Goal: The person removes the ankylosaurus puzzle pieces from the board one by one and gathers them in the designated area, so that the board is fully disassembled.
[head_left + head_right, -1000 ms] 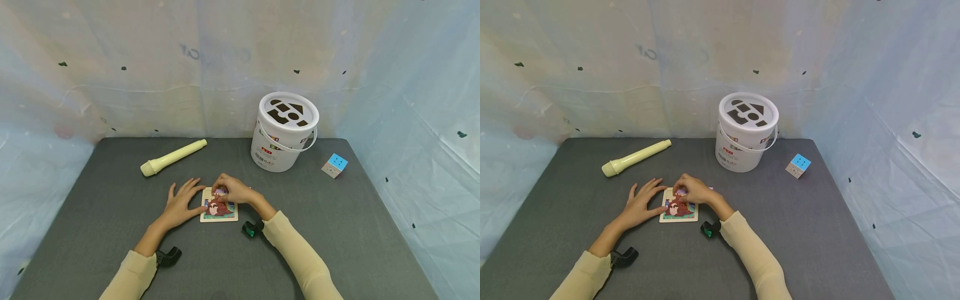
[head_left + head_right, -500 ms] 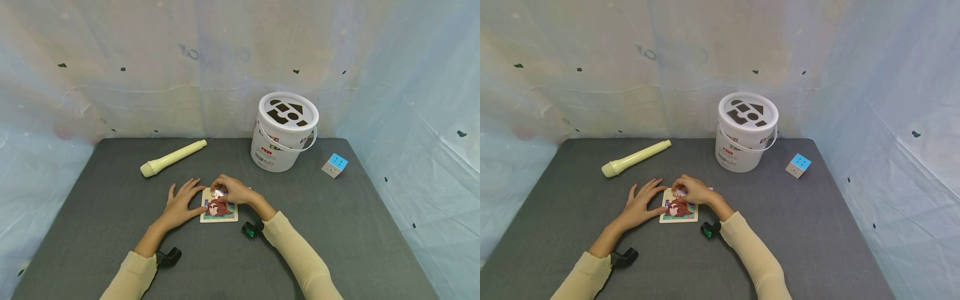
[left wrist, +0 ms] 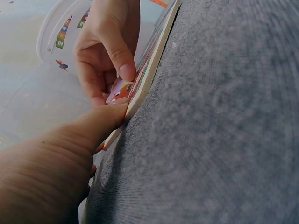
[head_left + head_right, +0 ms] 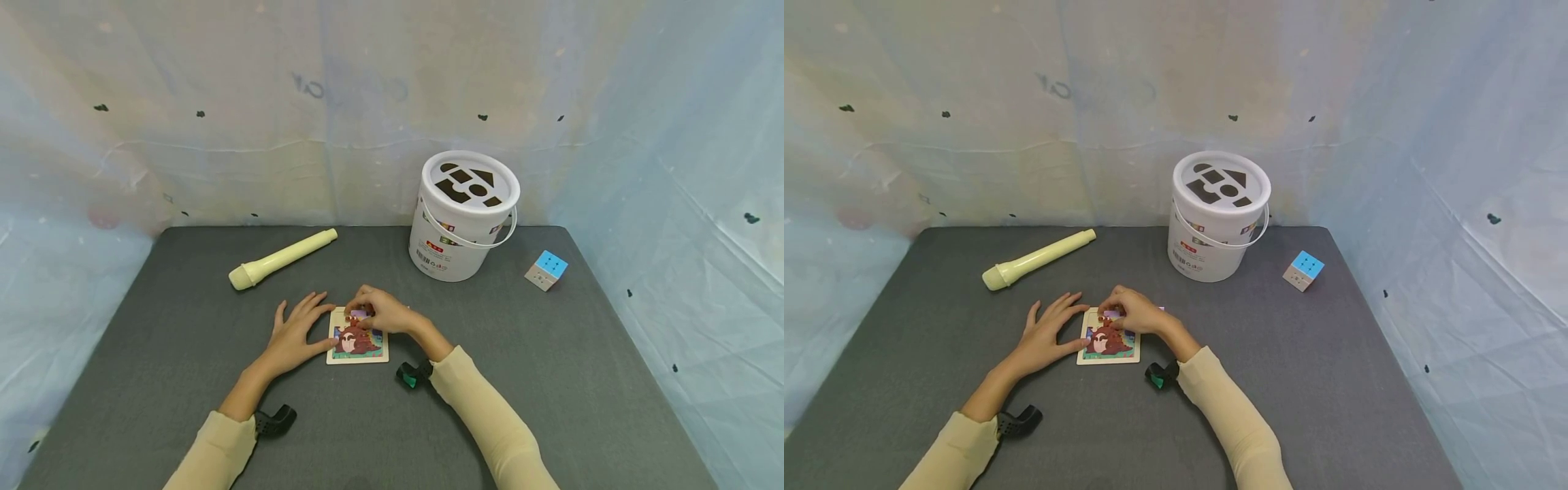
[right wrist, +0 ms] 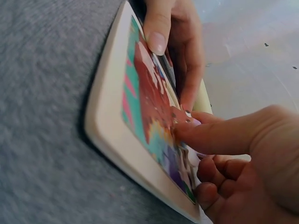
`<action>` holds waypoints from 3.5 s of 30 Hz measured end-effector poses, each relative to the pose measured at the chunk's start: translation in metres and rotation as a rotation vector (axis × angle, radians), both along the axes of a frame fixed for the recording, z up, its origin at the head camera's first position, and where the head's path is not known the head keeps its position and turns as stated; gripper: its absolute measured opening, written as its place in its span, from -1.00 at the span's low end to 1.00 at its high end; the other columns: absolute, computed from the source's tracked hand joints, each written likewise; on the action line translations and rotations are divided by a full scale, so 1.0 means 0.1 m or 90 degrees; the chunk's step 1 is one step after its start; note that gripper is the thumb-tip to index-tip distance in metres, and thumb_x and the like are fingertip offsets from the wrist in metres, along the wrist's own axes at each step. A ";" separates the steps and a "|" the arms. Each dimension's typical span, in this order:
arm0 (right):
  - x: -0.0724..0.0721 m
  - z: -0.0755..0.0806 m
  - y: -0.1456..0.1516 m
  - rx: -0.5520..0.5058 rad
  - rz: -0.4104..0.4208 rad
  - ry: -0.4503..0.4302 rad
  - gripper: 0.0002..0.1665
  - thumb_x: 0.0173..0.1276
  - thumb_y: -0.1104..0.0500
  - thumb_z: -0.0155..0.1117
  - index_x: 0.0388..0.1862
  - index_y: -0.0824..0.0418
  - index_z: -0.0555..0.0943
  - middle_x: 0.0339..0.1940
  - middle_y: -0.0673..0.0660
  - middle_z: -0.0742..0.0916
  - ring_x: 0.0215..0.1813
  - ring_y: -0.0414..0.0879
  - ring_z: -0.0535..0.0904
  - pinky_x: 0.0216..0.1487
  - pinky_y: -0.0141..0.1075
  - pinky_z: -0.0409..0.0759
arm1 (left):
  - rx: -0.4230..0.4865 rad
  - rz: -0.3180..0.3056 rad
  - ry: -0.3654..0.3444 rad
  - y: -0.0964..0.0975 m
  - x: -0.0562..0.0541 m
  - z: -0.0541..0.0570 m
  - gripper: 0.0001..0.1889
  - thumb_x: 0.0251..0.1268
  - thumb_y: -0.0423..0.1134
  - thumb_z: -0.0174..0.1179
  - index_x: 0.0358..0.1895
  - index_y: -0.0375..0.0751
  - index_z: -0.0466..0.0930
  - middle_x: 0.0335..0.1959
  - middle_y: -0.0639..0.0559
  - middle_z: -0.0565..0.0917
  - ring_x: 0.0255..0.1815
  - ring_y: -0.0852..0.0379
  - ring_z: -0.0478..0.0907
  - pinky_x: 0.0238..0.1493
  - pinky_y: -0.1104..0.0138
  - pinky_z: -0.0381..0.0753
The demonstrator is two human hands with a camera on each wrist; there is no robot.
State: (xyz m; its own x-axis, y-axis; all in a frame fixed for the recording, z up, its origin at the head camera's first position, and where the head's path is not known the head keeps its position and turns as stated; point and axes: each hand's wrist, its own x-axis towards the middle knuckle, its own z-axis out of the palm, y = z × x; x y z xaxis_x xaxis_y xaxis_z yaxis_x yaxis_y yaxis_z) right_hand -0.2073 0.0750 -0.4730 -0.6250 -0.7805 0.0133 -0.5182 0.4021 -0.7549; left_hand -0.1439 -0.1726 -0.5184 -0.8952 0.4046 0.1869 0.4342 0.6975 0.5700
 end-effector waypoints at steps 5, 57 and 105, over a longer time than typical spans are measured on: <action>-0.02 0.01 0.04 -0.008 0.028 -0.007 -0.57 0.32 0.47 0.25 0.17 0.34 0.65 -0.19 0.18 0.59 -0.28 0.00 0.40 -0.26 -0.37 0.36 | -0.006 0.003 -0.007 0.01 0.01 0.02 -0.23 0.20 0.19 0.36 0.44 -0.06 0.39 0.55 -0.17 0.18 0.58 -0.24 -0.05 0.37 -0.37 -0.44; -0.03 0.04 1.40 -0.018 -0.086 -0.041 -0.74 0.35 0.45 0.27 0.01 0.41 0.67 -0.25 0.26 0.70 -0.36 -0.03 0.47 -0.35 -0.29 0.43 | -0.008 0.004 -0.001 -0.01 -0.01 -0.02 -0.22 0.20 0.24 0.33 0.44 -0.01 0.39 0.56 -0.13 0.17 0.59 -0.19 -0.05 0.38 -0.34 -0.46; 0.06 -0.05 1.34 0.015 -0.180 0.080 -0.81 0.18 0.37 0.46 -0.19 0.31 0.73 -0.34 0.17 0.63 -0.33 -0.10 0.49 -0.30 -0.34 0.46 | -0.003 0.003 0.001 0.00 0.00 -0.03 -0.22 0.20 0.22 0.35 0.43 -0.02 0.40 0.56 -0.13 0.18 0.59 -0.20 -0.04 0.37 -0.35 -0.46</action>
State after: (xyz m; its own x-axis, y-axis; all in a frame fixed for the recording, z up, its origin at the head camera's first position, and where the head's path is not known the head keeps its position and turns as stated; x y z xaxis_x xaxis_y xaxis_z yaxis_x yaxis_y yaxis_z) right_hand -0.2010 0.2092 -0.4785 -0.8124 -0.5763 0.0886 -0.4718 0.5604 -0.6807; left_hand -0.1440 -0.1731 -0.5215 -0.8967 0.4017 0.1860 0.4319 0.7019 0.5664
